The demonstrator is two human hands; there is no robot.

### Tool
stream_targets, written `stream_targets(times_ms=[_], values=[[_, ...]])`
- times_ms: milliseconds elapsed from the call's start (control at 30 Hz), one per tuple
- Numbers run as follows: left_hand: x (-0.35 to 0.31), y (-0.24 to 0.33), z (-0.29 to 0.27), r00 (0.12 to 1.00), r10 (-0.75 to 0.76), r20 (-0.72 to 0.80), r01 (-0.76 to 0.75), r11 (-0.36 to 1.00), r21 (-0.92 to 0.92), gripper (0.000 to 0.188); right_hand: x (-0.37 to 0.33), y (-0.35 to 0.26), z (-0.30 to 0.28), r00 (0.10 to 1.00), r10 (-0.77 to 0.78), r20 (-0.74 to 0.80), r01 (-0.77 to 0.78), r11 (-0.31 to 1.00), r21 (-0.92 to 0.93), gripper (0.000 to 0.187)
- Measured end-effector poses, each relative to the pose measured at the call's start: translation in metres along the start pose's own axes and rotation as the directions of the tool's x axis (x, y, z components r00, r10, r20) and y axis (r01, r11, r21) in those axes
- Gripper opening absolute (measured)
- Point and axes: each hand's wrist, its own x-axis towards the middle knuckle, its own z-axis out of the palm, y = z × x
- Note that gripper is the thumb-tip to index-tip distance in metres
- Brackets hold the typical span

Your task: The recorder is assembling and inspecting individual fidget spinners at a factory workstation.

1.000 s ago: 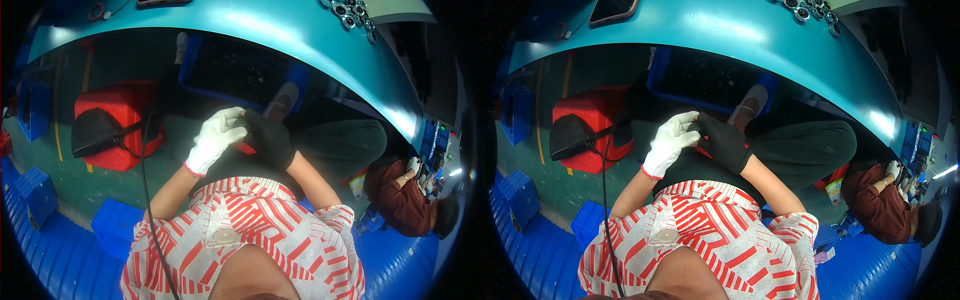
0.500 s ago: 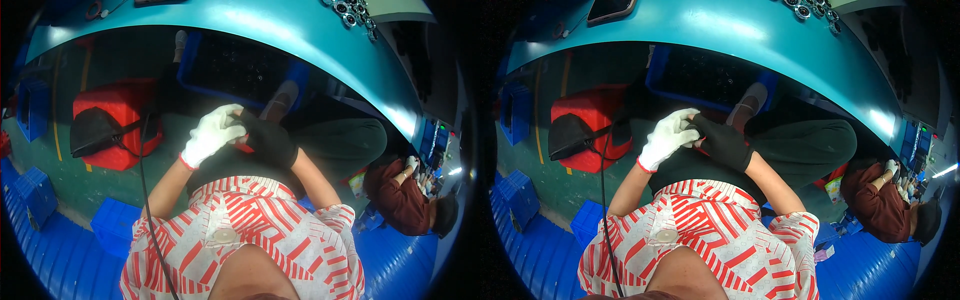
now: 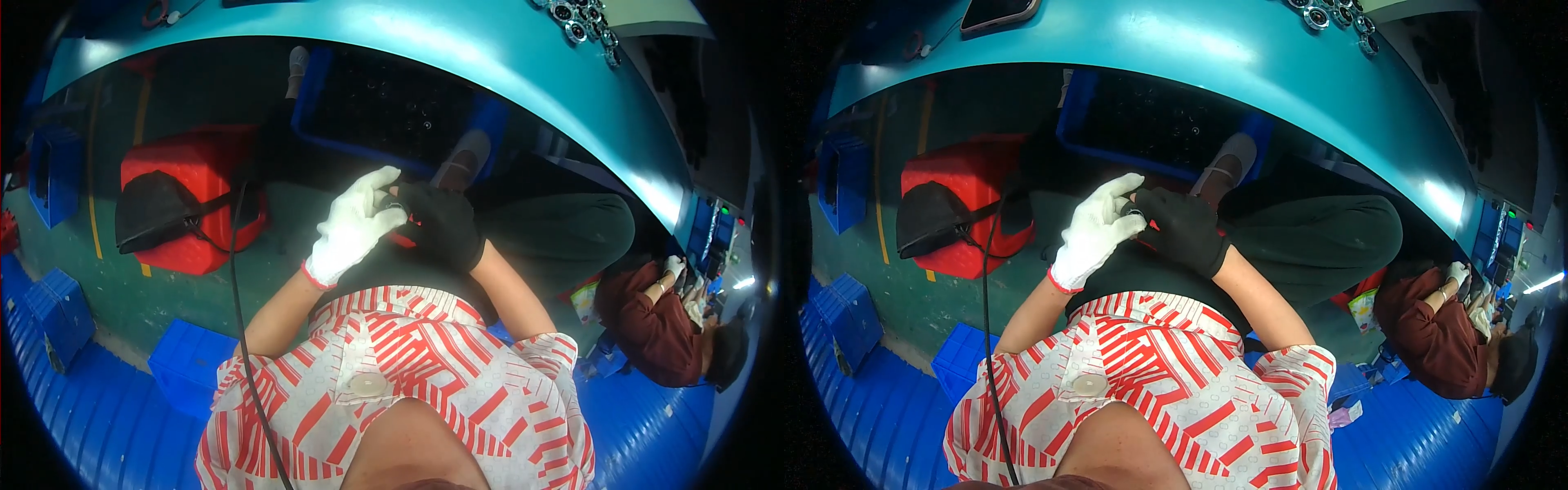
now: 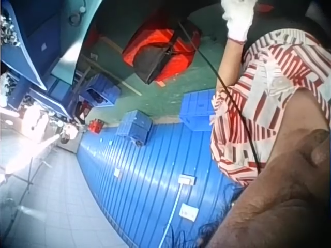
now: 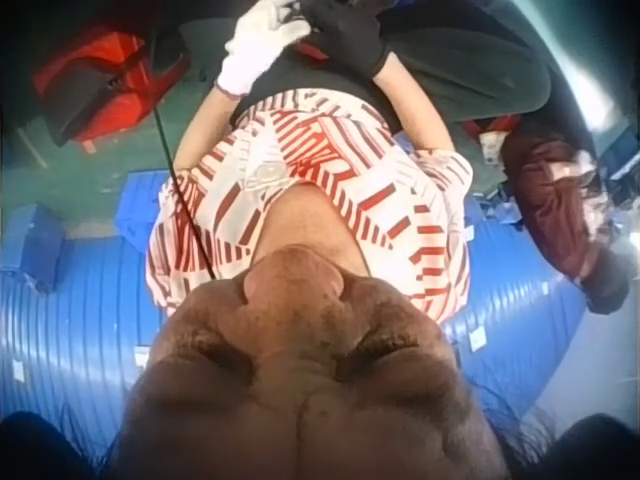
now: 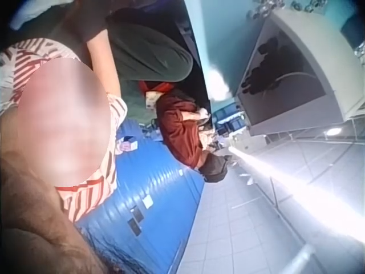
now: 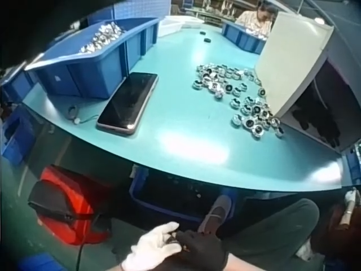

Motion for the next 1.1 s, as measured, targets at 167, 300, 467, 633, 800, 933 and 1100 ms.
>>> stream_targets(times_ms=[167, 300, 467, 633, 800, 933, 1100], values=[[0.005, 0.02, -0.008, 0.986, -0.147, 0.08, 0.129, 0.973, 0.192, 0.061, -0.007, 0.001, 0.011, 0.998, 0.045, 0.033, -0.046, 0.998, 0.042, 0.041], [0.009, 0.021, -0.022, 0.985, -0.09, 0.15, -0.01, 0.826, 0.563, 0.062, -0.004, -0.001, 0.009, 0.992, 0.079, 0.095, -0.092, 0.985, 0.143, 0.04], [0.005, 0.01, -0.016, 0.977, -0.15, 0.154, 0.149, 0.989, 0.018, 0.06, 0.001, -0.008, -0.003, 0.967, 0.213, 0.14, -0.243, 0.935, 0.258, 0.04], [-0.001, -0.003, -0.001, 0.999, -0.039, 0.032, 0.047, 0.947, -0.317, 0.058, 0.003, -0.006, 0.003, 0.997, 0.079, -0.026, -0.075, 0.989, 0.128, 0.042], [-0.001, 0.0, -0.005, 0.999, -0.036, 0.03, 0.038, 0.997, -0.073, 0.06, -0.002, -0.002, 0.009, 1.0, 0.016, -0.008, -0.016, 0.999, 0.028, 0.041], [0.003, 0.01, -0.009, 0.987, -0.115, 0.113, 0.117, 0.993, -0.016, 0.061, -0.006, -0.001, 0.012, 0.998, 0.057, 0.026, -0.058, 0.998, 0.037, 0.043], [0.012, 0.005, -0.021, 0.965, -0.184, 0.189, 0.177, 0.983, 0.053, 0.063, -0.002, -0.008, 0.005, 0.991, 0.119, 0.057, -0.128, 0.973, 0.193, 0.04]])
